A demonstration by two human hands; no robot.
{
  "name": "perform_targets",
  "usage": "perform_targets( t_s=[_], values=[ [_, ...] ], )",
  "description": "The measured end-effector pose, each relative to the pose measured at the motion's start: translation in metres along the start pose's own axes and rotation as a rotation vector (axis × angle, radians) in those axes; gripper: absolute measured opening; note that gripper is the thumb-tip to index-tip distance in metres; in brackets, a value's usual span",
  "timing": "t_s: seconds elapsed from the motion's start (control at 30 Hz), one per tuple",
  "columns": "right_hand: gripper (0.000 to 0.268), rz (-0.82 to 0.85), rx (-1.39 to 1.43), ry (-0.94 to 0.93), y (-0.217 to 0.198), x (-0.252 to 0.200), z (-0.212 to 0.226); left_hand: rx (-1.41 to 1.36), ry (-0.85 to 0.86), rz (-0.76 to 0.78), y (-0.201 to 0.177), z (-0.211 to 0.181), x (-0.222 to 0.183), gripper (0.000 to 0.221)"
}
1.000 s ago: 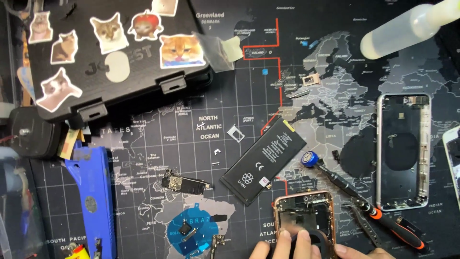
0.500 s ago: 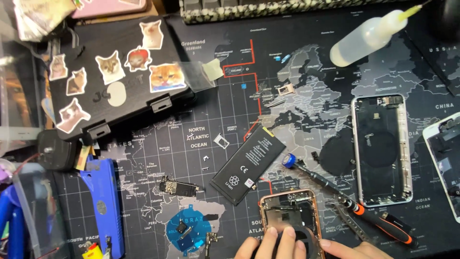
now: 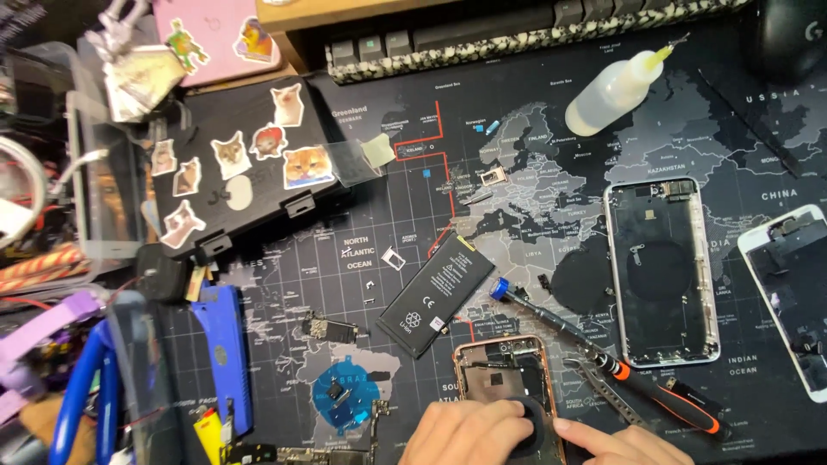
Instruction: Securing internal brackets and components inside a smartphone using tweezers and a screwdriver.
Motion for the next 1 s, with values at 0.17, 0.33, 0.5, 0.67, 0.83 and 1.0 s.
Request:
perform_targets(
  t_s=[0.17, 0.33, 0.5, 0.67, 0.83, 1.0],
  values=[
    [0.036, 0.122, -0.037, 0.055, 0.003, 0.004, 0.001, -0.117, -0.233, -0.206, 0.004, -0.011, 0.006, 0.049],
    [0.020, -0.307, -0.020, -0.019, -0.022, 0.046, 0.071, -0.042, -0.433, 0.045, 0.015, -0.004, -0.003, 0.027],
    [0.039, -0.176, 0.246, -0.043, -0.030, 0.043, 0.052, 0.002, -0.319, 0.015, 0.008, -0.012, 0.003, 0.037],
    [0.056, -0.173, 0.337, 0.099, -0.036, 0.041, 0.048, 0.013, -0.177, -0.028, 0.006, -0.015, 0.009, 0.046],
    [0.060, -0.048, 0.372, 0.155, -0.026, 0.025, 0.020, 0.086, -0.138, -0.040, 0.009, -0.014, 0.006, 0.040],
    [0.057, -0.017, 0.375, 0.172, -0.026, 0.023, 0.012, 0.124, -0.137, 0.041, 0.006, -0.015, 0.014, 0.030]
  ],
)
Point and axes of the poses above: each hand's wrist, its own x-axis towards the middle knuckle, its own y-axis out of the palm, z = x × y, the point moved 5 cm from there along x, towards the middle knuckle, and after that the axes turned 13 degrees about -z, right-handed, at the moved point
